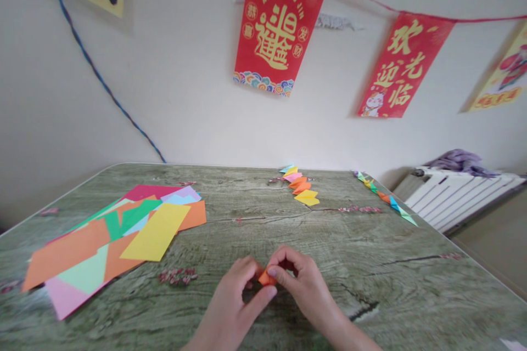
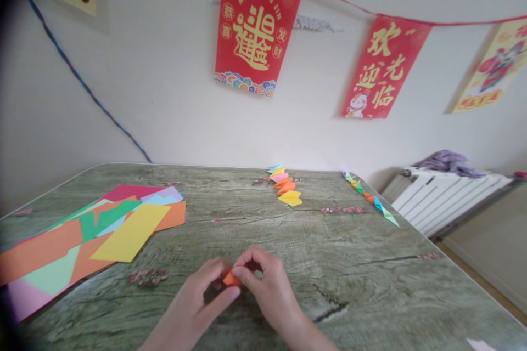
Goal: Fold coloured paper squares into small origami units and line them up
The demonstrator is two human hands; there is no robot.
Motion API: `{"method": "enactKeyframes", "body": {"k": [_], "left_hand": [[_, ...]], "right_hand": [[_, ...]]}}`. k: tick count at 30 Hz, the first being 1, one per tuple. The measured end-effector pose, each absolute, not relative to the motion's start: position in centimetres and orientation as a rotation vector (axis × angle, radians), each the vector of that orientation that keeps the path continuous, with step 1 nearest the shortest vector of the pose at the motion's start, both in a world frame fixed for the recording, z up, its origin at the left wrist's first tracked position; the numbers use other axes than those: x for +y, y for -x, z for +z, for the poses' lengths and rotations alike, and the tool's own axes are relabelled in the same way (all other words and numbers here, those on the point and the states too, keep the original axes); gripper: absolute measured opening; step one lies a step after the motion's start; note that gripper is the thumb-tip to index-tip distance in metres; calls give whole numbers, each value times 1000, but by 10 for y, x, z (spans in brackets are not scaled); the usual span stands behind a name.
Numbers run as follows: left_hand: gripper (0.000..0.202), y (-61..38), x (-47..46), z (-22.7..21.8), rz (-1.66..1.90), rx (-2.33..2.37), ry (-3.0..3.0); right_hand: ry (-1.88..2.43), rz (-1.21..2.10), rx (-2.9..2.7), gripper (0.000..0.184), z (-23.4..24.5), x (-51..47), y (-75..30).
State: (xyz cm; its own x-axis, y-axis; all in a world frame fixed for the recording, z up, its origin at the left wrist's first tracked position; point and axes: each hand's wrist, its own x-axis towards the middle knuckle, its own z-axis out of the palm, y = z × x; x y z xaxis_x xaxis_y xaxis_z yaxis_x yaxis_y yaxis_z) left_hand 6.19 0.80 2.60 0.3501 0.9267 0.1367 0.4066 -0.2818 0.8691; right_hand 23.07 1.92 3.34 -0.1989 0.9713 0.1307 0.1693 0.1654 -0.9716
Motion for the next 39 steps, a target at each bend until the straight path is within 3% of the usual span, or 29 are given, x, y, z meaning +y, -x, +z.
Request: {"method": "enactKeyframes", "body": {"k": [3,16,22,25,29,39], "left_hand": [[29,-61,8,28,813,1168,-1840],[26,-63,9,28,819,1060,-1878],[14,-56,12,19,748,1302,-2050],[30,-55,12,17,754,1349,-2187],[23,-54,14,19,605,1344,-2391],[14,-56,13,15,529,1332,-2781]], "right_hand": [[1122,1163,-1549,19,32,21,-232],[1064,1487,-1446,33,22,20,-231],[1342,1121,-1701,6,21,23,-229],[1415,846,-1904,19,18,23,-227],[1381,472,-2148,21,15,23,-228],[1174,348,-2531,17,24,17,-253]]}}
